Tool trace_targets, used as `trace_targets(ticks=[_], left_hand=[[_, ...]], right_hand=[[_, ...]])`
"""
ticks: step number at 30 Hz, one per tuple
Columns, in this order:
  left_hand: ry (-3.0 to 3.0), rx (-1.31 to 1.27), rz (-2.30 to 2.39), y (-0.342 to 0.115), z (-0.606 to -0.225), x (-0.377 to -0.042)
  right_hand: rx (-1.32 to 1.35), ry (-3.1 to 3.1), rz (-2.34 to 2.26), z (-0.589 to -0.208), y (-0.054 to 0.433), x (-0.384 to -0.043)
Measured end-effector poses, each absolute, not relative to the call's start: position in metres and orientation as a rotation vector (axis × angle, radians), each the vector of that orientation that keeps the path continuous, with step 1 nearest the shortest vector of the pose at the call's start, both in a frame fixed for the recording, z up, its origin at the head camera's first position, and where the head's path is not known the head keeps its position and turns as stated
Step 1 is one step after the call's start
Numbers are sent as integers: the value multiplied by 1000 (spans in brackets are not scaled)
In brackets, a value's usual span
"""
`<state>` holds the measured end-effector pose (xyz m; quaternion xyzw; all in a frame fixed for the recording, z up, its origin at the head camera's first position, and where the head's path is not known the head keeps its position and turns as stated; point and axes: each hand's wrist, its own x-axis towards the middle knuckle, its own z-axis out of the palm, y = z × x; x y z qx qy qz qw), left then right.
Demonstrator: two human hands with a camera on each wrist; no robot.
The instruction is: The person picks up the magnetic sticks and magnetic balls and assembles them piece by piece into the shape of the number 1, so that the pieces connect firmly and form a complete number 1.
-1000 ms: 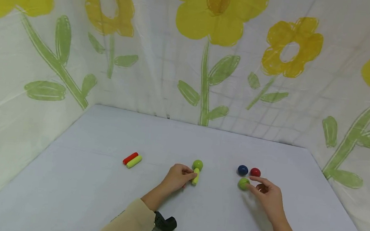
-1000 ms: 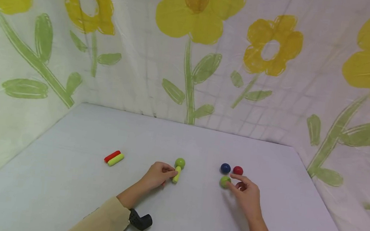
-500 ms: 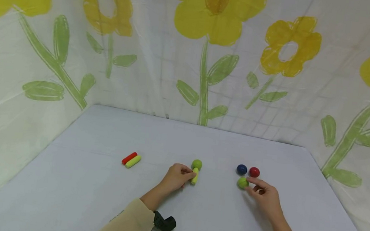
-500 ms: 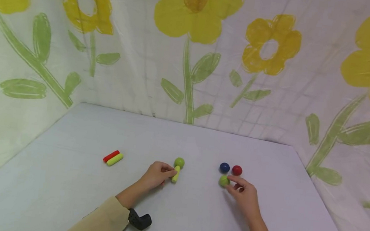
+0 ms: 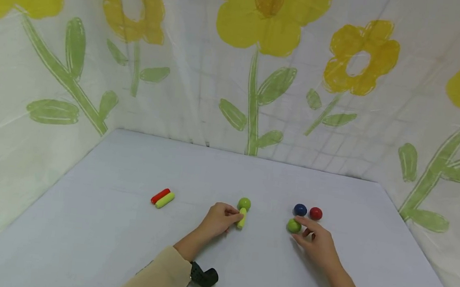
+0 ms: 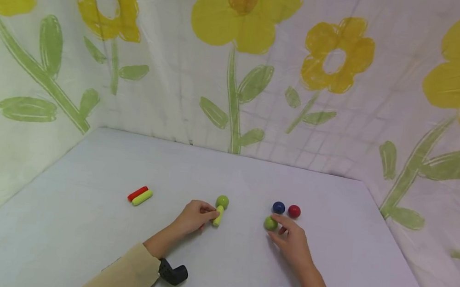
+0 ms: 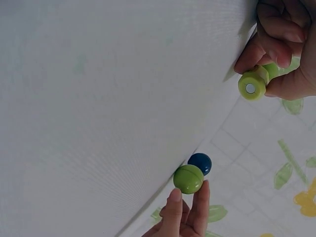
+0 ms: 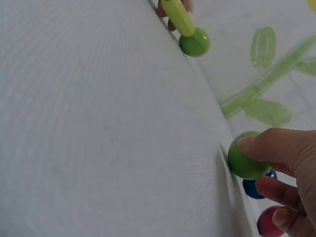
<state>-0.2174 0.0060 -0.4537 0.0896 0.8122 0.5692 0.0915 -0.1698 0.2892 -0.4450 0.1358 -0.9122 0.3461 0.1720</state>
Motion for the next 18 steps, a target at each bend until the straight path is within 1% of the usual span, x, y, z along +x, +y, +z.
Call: trace_targets(ticks=[9, 18], left_hand=[[2409, 271, 1683, 6, -451, -217], [2404, 263, 1688, 7, -452, -218]], right_hand=[[289, -2700, 947, -447, 286, -170], [307, -2669, 959, -453, 286, -171]])
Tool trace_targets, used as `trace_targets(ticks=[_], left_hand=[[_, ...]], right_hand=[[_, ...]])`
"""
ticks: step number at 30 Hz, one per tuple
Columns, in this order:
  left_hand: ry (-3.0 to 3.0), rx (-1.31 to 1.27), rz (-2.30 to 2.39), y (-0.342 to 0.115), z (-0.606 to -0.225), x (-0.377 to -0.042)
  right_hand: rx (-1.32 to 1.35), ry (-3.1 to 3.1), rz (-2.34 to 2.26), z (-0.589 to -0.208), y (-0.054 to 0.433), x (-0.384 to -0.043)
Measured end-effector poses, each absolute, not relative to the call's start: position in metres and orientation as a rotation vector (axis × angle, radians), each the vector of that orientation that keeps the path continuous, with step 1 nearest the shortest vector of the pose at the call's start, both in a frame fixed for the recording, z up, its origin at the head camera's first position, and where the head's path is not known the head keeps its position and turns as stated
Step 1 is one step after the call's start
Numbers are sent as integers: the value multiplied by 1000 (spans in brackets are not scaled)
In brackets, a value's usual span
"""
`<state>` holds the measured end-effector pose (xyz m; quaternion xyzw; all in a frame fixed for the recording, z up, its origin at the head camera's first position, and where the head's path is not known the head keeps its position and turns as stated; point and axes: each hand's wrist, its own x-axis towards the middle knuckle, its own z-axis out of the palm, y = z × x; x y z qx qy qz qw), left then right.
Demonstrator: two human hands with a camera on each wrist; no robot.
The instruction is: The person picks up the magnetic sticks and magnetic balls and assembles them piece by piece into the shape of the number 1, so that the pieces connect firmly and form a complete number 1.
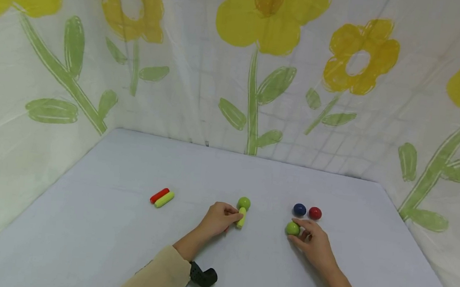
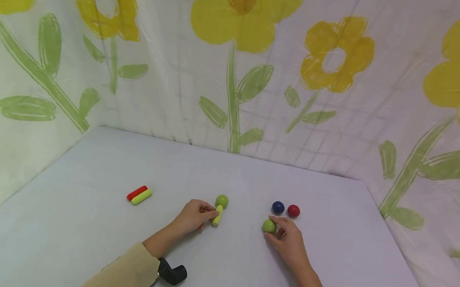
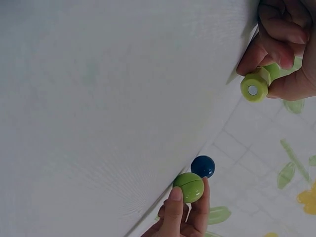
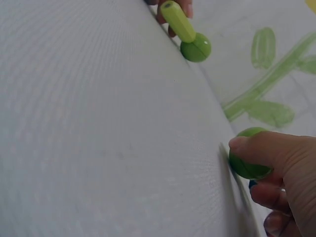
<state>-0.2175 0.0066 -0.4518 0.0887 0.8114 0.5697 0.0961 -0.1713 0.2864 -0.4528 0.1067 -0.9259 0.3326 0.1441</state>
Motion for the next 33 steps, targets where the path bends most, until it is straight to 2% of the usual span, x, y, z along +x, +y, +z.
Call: trace_targets(ticks=[17, 33], left_hand=[[2455, 166, 1691, 15, -448, -219], [2457, 160, 1673, 13, -449, -221]], right_hand=[[315, -2583, 1041, -460, 278, -171], [412, -2617, 1243, -460, 233, -164]])
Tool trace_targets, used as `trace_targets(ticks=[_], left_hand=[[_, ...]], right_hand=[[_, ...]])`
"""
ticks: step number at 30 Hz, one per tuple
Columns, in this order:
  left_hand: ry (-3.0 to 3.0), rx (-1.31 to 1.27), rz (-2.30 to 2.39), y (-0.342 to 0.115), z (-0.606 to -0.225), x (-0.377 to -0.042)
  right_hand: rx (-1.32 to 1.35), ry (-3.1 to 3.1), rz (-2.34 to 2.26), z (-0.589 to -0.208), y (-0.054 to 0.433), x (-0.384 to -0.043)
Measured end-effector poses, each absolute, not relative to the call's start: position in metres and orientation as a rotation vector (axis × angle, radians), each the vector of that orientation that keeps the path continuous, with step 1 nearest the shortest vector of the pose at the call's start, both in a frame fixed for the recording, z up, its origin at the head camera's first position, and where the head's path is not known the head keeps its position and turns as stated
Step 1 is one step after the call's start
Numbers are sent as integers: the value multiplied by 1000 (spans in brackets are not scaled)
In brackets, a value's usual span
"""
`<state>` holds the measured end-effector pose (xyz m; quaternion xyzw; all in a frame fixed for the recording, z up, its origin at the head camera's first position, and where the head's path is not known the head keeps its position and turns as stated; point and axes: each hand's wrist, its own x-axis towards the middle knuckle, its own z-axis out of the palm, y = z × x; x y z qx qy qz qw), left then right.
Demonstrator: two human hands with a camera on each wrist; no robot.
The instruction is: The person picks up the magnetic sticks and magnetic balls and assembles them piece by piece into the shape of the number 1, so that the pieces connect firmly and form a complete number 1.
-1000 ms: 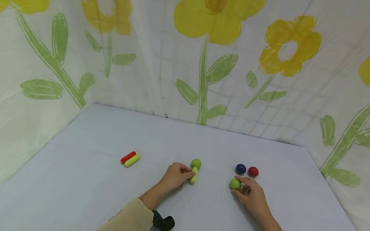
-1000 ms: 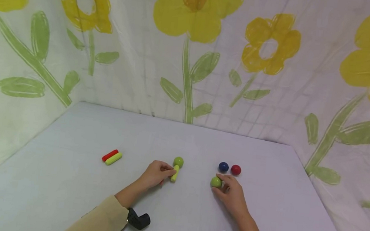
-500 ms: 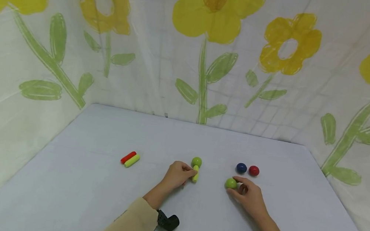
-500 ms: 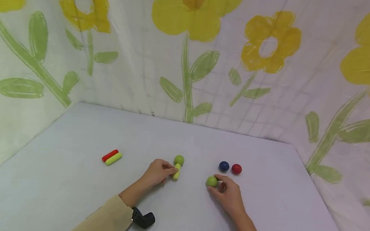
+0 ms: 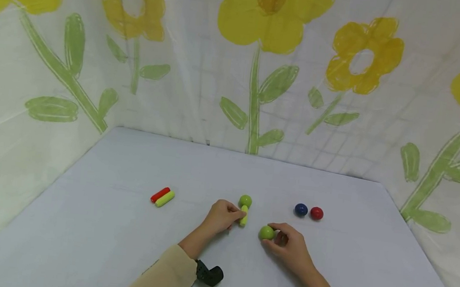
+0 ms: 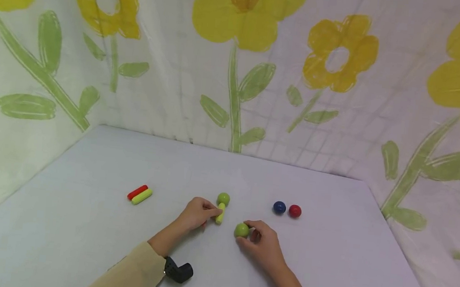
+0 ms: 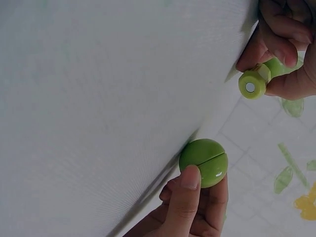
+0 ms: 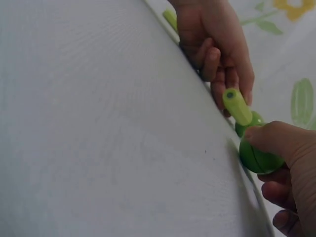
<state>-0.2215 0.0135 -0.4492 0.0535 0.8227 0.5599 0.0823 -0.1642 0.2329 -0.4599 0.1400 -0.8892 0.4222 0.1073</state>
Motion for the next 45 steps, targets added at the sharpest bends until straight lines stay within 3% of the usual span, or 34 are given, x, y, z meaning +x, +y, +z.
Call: trace_targets(ticks=[19, 45], left_hand=[[2473, 143, 1639, 14, -449, -221], [2465, 159, 1651, 14, -450, -224]], right_hand=[[592, -2584, 1312, -463, 210, -163], [544, -2524, 1395, -462, 179, -163]])
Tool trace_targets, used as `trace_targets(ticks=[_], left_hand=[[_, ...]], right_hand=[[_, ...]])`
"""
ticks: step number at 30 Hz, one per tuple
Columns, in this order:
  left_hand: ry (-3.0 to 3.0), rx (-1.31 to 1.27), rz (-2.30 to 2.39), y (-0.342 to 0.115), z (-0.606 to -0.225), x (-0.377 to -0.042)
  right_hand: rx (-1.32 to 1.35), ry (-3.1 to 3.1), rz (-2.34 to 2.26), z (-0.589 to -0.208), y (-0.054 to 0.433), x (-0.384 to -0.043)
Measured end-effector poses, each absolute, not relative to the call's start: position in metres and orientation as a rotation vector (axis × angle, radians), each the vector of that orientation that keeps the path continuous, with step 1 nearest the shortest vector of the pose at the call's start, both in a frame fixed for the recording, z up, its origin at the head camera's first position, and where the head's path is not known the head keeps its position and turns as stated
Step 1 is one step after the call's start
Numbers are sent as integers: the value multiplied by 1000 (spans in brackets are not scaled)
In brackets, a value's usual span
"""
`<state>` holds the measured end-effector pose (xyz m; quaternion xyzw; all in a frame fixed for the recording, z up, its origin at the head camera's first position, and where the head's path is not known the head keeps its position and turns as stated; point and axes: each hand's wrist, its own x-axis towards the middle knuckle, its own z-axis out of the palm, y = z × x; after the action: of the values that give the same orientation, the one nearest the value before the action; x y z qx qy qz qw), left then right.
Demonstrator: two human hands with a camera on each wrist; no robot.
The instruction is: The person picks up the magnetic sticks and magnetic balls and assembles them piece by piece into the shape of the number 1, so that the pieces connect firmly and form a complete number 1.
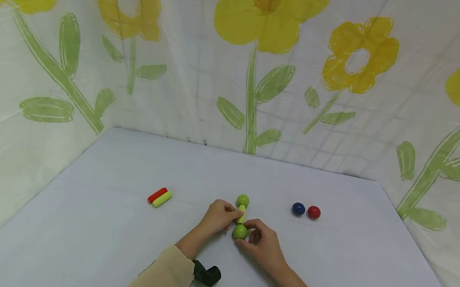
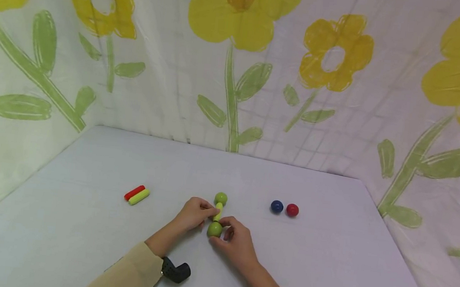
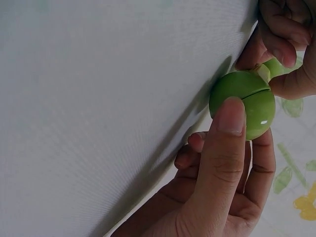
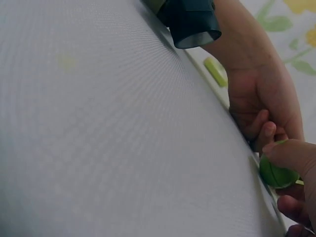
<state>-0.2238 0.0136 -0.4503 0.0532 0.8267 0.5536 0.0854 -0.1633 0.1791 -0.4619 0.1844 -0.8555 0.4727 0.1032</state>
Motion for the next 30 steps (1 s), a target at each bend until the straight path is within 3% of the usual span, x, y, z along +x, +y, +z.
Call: trace_targets(ticks=[30], left_hand=[[2422, 168, 1672, 12, -449, -221]], right_hand=[[424, -2513, 1466, -461, 172, -165]])
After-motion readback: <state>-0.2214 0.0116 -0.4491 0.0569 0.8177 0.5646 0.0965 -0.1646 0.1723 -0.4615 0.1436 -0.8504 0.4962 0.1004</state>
